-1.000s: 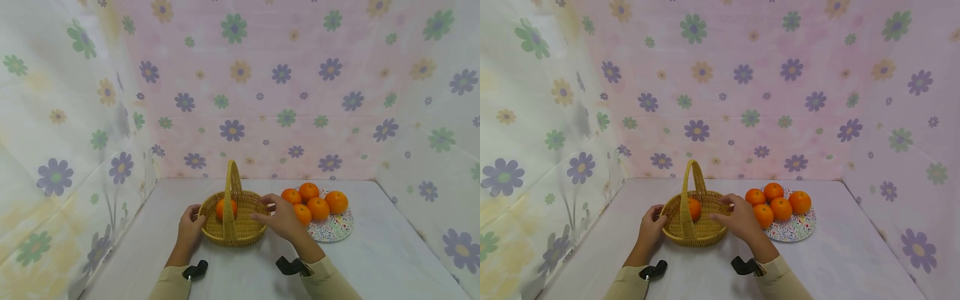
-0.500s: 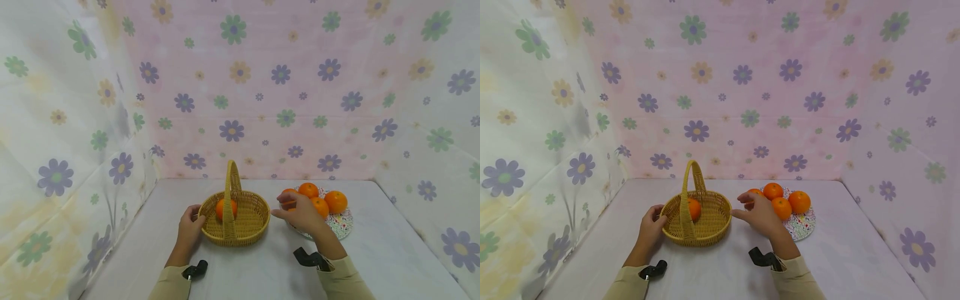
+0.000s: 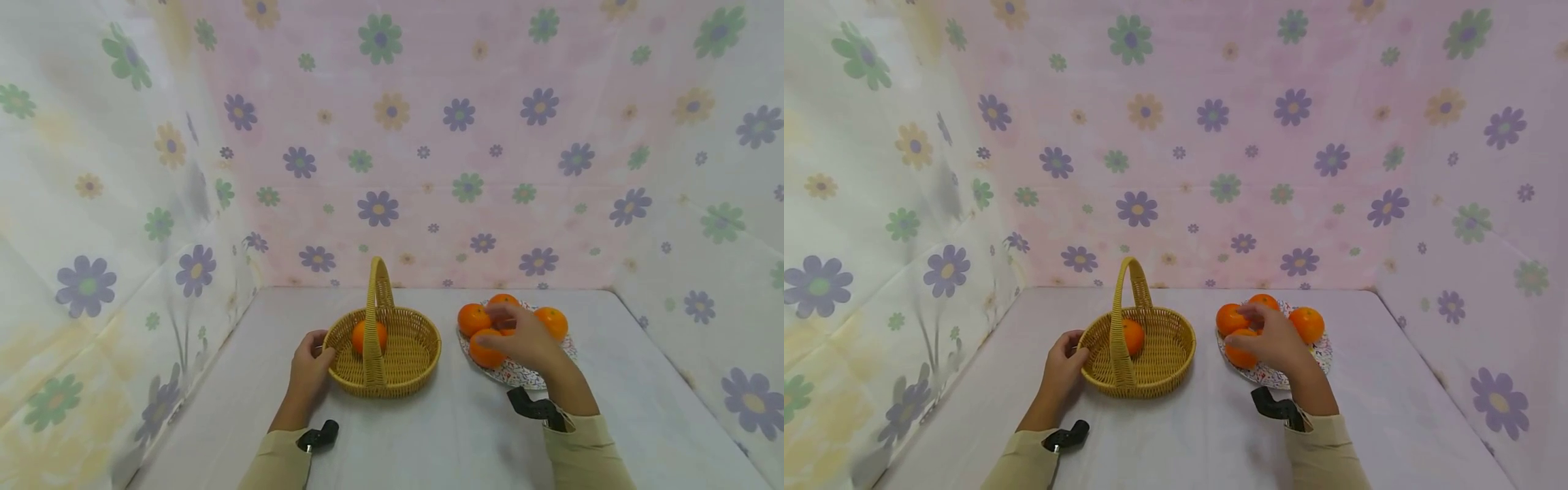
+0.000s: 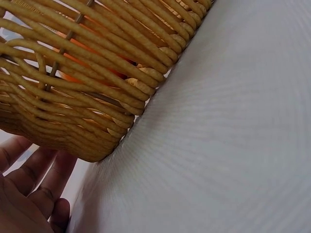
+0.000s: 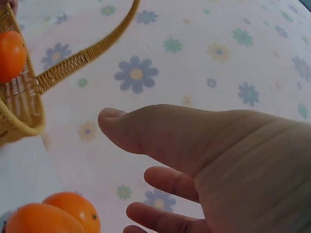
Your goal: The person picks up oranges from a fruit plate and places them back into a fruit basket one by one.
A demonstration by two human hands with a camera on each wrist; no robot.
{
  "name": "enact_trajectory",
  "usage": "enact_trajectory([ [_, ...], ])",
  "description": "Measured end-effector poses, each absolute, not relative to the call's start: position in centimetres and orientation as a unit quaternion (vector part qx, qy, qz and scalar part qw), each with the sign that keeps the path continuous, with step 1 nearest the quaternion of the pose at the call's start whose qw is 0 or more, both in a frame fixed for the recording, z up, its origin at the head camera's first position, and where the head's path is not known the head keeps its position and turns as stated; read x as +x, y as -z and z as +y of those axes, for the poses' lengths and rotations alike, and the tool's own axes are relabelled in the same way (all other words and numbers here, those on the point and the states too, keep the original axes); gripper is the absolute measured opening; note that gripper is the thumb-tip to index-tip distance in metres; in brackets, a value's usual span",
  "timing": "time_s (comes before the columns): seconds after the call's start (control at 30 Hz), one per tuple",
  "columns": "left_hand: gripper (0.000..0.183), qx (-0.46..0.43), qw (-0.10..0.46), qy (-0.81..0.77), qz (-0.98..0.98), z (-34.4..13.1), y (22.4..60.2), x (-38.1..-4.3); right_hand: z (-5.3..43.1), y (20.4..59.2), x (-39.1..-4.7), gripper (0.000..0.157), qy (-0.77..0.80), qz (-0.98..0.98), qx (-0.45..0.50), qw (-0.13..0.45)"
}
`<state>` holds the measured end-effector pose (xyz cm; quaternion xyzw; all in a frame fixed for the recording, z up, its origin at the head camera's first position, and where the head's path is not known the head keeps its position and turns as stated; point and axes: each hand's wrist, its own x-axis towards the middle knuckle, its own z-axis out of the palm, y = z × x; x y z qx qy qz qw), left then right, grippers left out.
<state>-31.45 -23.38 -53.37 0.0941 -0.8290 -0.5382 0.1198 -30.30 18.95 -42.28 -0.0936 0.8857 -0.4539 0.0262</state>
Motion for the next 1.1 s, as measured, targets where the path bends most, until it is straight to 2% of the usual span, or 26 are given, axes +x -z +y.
enact_trajectory([
  [0.33, 0.044, 0.094, 0.125, 0.539, -0.828, -23.3, 53.3, -31.6, 21.5, 42.7, -30.7, 0.076, 0.449, 0.888, -0.081, 0.057],
  [0.7, 0.044, 0.09, 0.129, 0.537, -0.829, -23.4, 53.6, -31.5, 22.2, 44.0, -31.2, 0.068, 0.416, 0.905, -0.061, 0.071],
  [1.1, 0.043, 0.084, 0.126, 0.541, -0.827, -23.5, 53.5, -31.6, 22.0, 45.0, -31.7, 0.07, 0.36, 0.93, -0.054, 0.054],
])
